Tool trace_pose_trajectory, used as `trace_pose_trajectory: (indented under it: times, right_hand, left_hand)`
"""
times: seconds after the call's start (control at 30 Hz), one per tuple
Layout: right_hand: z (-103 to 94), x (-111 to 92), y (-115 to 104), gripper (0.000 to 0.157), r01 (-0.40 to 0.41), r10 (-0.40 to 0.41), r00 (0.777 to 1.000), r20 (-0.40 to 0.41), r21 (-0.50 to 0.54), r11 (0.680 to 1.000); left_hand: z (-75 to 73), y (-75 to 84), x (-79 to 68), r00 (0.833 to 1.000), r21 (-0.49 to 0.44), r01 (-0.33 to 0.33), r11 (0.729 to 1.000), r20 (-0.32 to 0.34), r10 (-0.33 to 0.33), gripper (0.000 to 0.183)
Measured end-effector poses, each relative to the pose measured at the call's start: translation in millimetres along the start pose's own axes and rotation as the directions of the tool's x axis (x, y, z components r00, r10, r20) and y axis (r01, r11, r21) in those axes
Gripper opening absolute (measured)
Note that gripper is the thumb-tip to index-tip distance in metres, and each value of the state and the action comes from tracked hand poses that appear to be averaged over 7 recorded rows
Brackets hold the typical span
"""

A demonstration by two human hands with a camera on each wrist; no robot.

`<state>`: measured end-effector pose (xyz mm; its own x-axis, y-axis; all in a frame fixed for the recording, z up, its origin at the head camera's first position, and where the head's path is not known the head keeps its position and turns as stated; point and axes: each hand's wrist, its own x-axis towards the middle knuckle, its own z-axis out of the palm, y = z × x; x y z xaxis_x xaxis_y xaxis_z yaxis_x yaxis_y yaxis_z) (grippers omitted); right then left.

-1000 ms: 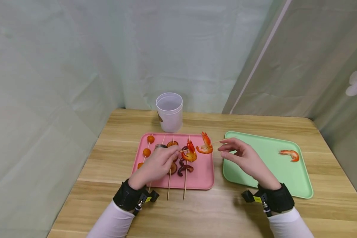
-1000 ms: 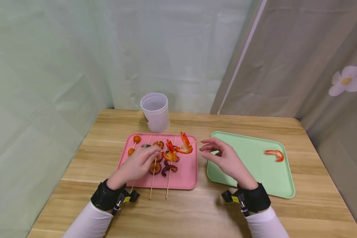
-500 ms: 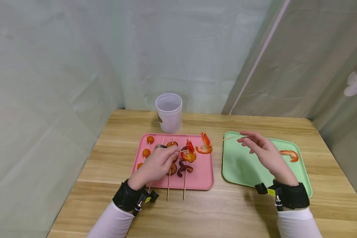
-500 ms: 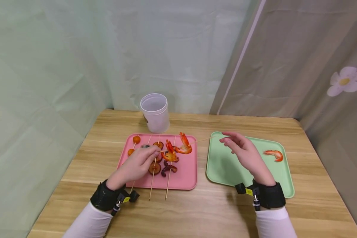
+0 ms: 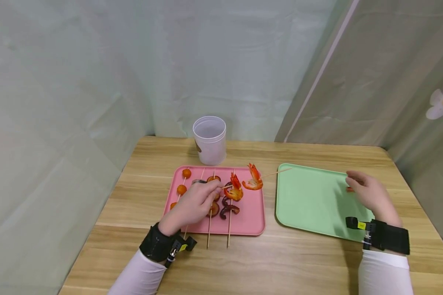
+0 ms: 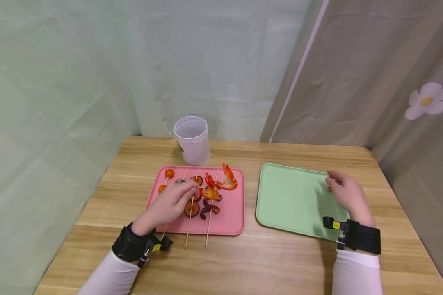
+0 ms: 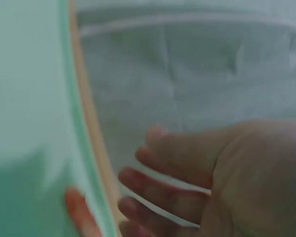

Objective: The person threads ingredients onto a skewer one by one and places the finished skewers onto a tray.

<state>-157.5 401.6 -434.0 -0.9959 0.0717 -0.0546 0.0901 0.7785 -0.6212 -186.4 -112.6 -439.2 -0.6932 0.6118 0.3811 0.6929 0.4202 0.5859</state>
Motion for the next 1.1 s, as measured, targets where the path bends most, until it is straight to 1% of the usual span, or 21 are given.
trace_pose_trajectory:
  times: [0.13,0.23,0.33,0.5,0.63,0.8,1.0,1.1]
  right_hand:
    - [-1.6,1,19,0.049,-0.046,0.039,0.997,-0.068,-0.108,0.993]
    - [1.2,2,29,0.041,-0.069,0.055,0.994,-0.096,-0.154,0.986]
    - [4.8,2,35,0.038,-0.099,0.08,0.989,-0.123,-0.157,0.983]
    - [7.9,2,40,0.036,-0.119,0.096,0.983,-0.159,-0.138,0.983]
    - [7.4,2,42,0.034,-0.118,0.097,0.984,-0.147,-0.141,0.983]
    - [4.5,1,43,0.034,-0.119,0.101,0.989,-0.108,-0.17,0.978]
    - [-2.8,-1,42,0.044,-0.142,0.138,0.99,-0.036,-0.174,0.974]
    - [-7.2,-2,42,0.049,-0.156,0.158,0.987,-0.002,-0.159,0.975]
  left_hand:
    - [-1.3,0.3,-0.6,1.0,0.004,-0.004,1.0,-0.003,0.004,0.012]
    - [-1.9,0.7,-1.5,1.0,0.001,0.0,1.0,-0.001,0.0,0.013]
    - [-2.0,0.6,-1.8,1.0,-0.002,0.004,1.0,-0.001,-0.004,0.013]
    - [-2.1,1.0,-1.1,1.0,-0.009,0.003,1.0,-0.001,-0.003,0.014]
    - [-3.0,1.7,-0.2,1.0,-0.01,0.003,1.0,0.003,-0.003,0.014]
    - [-3.9,2.8,0.5,1.0,-0.014,0.006,1.0,0.01,-0.006,0.014]
    - [-4.6,4.0,0.5,1.0,-0.02,0.008,1.0,0.01,-0.008,0.014]
    - [-4.8,4.4,-0.1,1.0,-0.024,0.009,1.0,0.009,-0.009,0.015]
